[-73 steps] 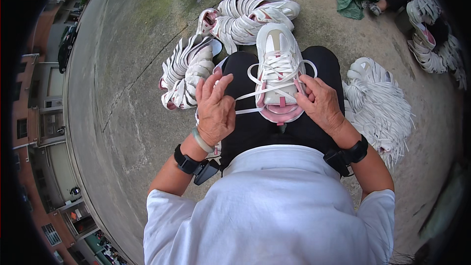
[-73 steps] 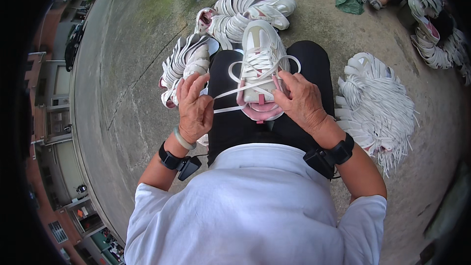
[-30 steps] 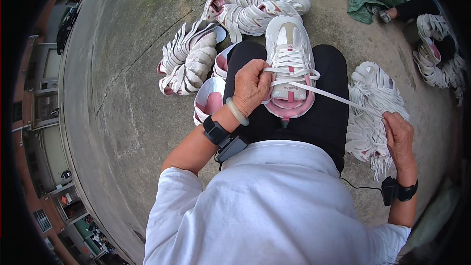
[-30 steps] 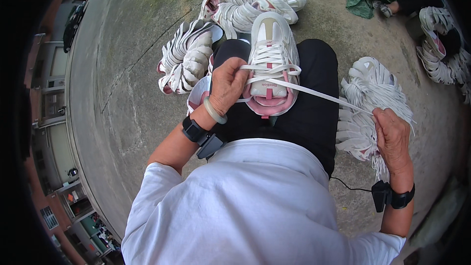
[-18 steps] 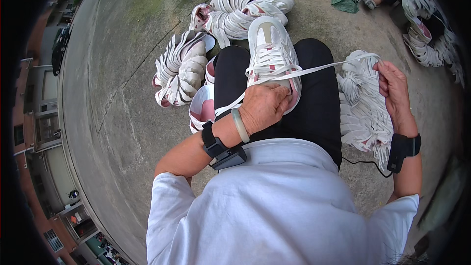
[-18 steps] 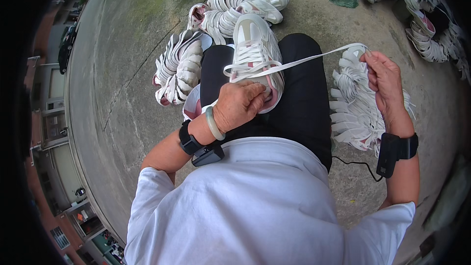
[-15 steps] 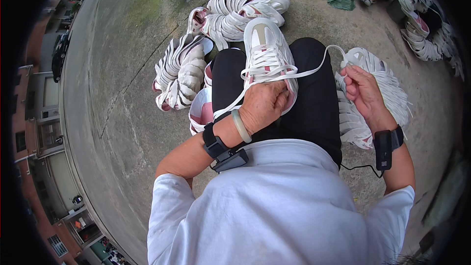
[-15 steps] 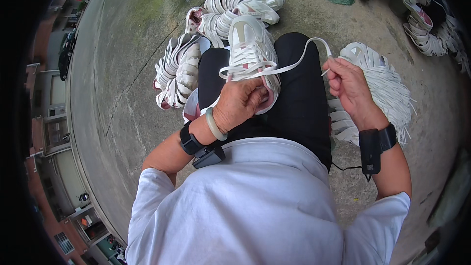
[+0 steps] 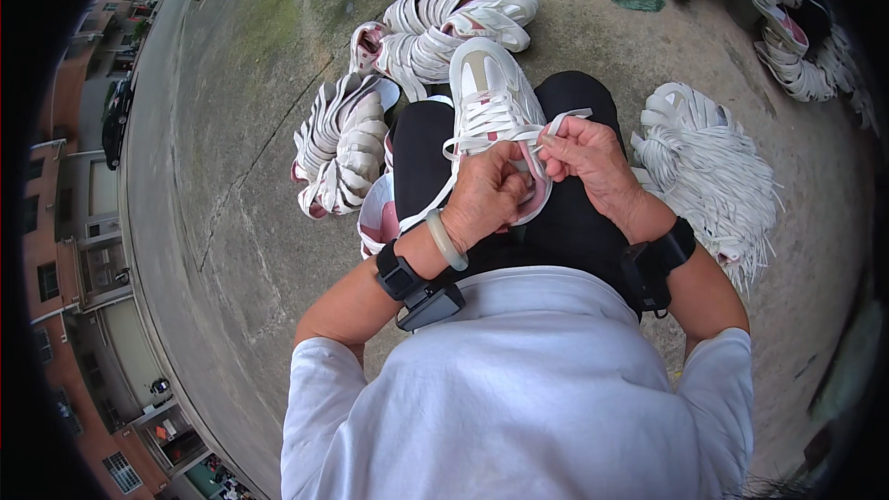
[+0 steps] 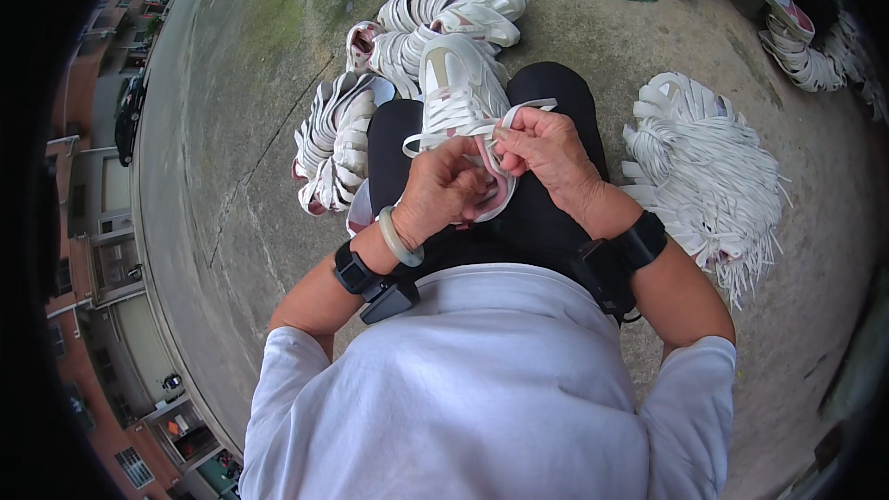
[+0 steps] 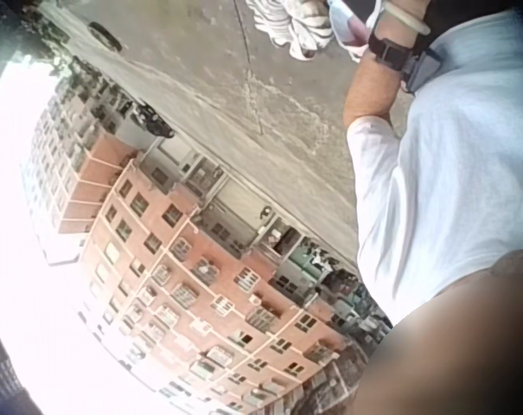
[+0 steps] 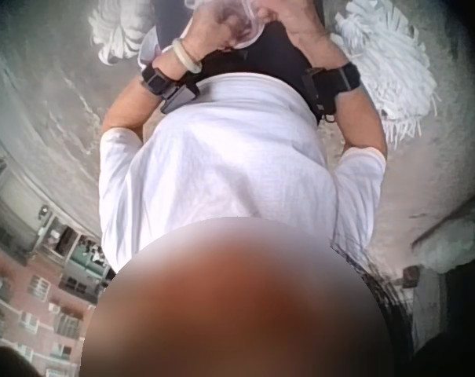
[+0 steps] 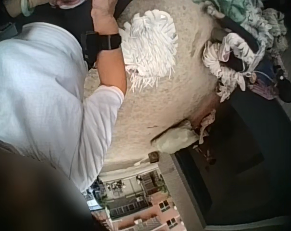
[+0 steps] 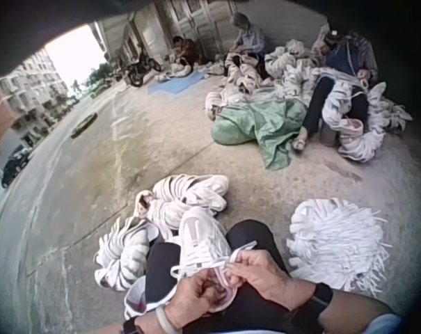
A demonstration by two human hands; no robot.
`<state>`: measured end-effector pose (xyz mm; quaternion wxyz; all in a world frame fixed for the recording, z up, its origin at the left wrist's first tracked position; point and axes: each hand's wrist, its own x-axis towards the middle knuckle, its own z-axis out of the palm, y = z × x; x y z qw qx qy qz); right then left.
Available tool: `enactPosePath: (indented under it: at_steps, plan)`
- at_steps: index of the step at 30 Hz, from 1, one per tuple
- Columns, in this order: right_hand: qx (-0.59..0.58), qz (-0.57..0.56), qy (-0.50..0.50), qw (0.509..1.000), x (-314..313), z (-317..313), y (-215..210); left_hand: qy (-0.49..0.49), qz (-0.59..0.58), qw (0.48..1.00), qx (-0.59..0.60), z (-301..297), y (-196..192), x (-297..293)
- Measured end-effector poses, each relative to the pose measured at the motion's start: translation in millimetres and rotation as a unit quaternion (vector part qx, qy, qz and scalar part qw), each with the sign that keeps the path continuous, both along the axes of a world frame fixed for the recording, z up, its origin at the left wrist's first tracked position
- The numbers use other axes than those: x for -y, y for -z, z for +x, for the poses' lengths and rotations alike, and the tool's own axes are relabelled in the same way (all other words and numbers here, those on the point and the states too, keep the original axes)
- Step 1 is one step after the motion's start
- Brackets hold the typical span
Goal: Lacing a pair of white and pink sneakers.
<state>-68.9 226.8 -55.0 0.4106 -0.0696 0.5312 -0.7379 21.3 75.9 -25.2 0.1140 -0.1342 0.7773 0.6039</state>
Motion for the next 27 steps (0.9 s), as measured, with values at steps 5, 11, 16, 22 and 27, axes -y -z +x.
enactPosePath:
  at_steps: [5,11,16,22,27]
  plan:
    - [-0.054,0.024,0.034,0.998,4.2,4.6,8.1,-0.018,0.043,0.999,0.02,-2.5,-1.9,-0.4]
    - [-0.248,0.096,0.039,0.963,6.6,6.7,7.9,-0.033,0.002,0.999,0.013,-2.5,1.8,-4.6]
    - [-0.586,0.142,0.099,0.791,17.3,9.9,11.3,-0.047,0.0,0.998,-0.039,-1.3,8.7,-6.0]
    - [-0.086,-0.025,0.091,0.992,12.2,20.6,16.3,-0.103,0.14,0.984,0.03,-4.3,8.5,-2.2]
    - [-0.011,-0.063,0.116,0.991,13.5,21.3,10.7,-0.081,0.129,0.988,0.03,-4.4,3.0,-1.4]
